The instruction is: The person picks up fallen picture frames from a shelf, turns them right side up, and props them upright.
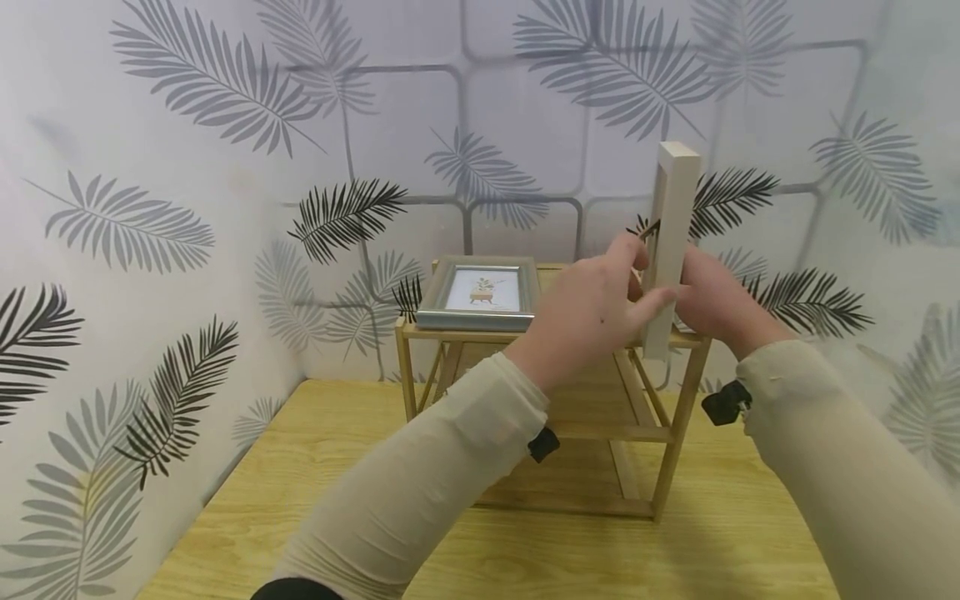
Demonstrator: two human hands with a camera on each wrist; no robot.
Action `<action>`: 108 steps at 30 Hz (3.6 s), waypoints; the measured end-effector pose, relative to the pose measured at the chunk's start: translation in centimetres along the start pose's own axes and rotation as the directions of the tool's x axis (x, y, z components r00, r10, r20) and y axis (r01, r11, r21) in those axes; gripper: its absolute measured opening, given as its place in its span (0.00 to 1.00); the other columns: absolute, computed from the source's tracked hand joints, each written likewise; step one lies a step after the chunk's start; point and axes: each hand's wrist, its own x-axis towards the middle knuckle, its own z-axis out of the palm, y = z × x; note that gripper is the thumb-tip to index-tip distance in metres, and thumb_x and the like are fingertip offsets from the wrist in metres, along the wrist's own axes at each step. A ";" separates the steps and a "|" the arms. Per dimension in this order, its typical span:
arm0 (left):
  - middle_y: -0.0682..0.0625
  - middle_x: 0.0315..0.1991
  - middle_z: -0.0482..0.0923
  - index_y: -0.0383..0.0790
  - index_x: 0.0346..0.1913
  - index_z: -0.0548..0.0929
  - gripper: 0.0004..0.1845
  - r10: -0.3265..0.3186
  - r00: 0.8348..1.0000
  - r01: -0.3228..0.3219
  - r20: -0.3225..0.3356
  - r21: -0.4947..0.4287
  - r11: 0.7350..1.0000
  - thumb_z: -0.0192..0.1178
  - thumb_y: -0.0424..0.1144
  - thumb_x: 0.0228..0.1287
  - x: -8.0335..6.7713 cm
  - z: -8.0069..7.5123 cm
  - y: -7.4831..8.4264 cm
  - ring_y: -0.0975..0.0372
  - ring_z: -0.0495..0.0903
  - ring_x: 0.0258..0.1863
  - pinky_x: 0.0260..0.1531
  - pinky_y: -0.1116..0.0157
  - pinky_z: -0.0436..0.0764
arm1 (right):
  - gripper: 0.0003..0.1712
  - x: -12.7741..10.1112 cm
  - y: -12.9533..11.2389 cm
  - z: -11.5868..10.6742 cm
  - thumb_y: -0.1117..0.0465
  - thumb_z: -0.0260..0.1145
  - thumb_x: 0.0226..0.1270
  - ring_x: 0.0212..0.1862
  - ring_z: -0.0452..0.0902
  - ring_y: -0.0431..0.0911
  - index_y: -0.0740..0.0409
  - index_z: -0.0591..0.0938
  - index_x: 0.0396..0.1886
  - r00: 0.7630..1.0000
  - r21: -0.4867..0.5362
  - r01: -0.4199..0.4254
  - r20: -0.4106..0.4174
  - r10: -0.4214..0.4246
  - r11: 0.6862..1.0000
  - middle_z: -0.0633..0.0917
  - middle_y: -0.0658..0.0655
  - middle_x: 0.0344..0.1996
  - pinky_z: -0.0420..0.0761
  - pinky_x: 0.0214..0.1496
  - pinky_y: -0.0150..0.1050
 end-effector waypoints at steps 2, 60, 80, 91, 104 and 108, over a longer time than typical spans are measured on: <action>0.51 0.34 0.86 0.41 0.50 0.69 0.19 -0.009 1.000 0.009 0.005 -0.008 1.000 0.59 0.52 0.74 -0.1 0.5 0.1 0.71 0.78 0.20 0.17 0.74 0.75 | 0.23 0.0 0.0 0.0 0.60 0.58 0.80 0.65 0.67 0.61 0.62 0.67 0.68 1.000 0.002 0.007 0.001 -0.007 1.000 0.74 0.67 0.62 0.64 0.65 0.66; 0.48 0.44 0.79 0.38 0.67 0.60 0.27 -0.205 0.968 0.211 0.143 -0.035 0.977 0.56 0.46 0.77 0.0 0.2 -2.6 0.63 0.80 0.31 0.28 0.69 0.79 | 0.33 -0.8 1.1 -0.4 0.50 0.52 0.81 0.64 0.71 0.63 0.64 0.57 0.73 0.989 0.112 -0.148 -0.003 0.149 0.983 0.70 0.71 0.67 0.70 0.62 0.64; 0.42 0.48 0.81 0.34 0.77 0.51 0.33 -0.361 0.911 0.343 0.202 0.117 0.932 0.50 0.47 0.80 2.0 -0.5 -5.7 0.60 0.82 0.42 0.40 0.63 0.80 | 0.33 -2.5 1.3 -1.2 0.42 0.55 0.79 0.48 0.81 0.59 0.61 0.62 0.68 0.984 0.089 -0.170 -0.029 0.173 0.981 0.77 0.67 0.56 0.77 0.52 0.61; 0.40 0.54 0.79 0.33 0.78 0.50 0.34 -0.413 0.884 0.393 0.221 0.128 0.910 0.46 0.47 0.82 2.6 -0.7 -6.3 0.59 0.82 0.44 0.40 0.64 0.82 | 0.40 -2.8 1.1 -1.5 0.38 0.57 0.76 0.41 0.80 0.56 0.63 0.60 0.70 0.981 0.073 -0.193 -0.013 0.194 0.979 0.75 0.67 0.55 0.79 0.46 0.54; 0.40 0.54 0.79 0.30 0.78 0.49 0.33 -0.404 0.882 0.375 0.241 0.158 0.913 0.44 0.46 0.83 2.8 -0.5 -6.5 0.59 0.81 0.39 0.45 0.64 0.82 | 0.36 -3.6 0.6 -1.6 0.40 0.58 0.76 0.41 0.75 0.55 0.64 0.65 0.66 0.982 0.118 -0.183 -0.029 0.188 0.976 0.76 0.64 0.50 0.82 0.37 0.41; 0.38 0.59 0.77 0.30 0.79 0.46 0.34 -0.411 0.875 0.381 0.256 0.161 0.911 0.43 0.45 0.83 2.8 -0.6 -6.4 0.59 0.81 0.41 0.52 0.63 0.80 | 0.36 -3.7 0.6 -1.5 0.42 0.58 0.77 0.42 0.74 0.54 0.65 0.65 0.67 0.982 0.141 -0.184 -0.025 0.190 0.973 0.76 0.63 0.51 0.82 0.36 0.40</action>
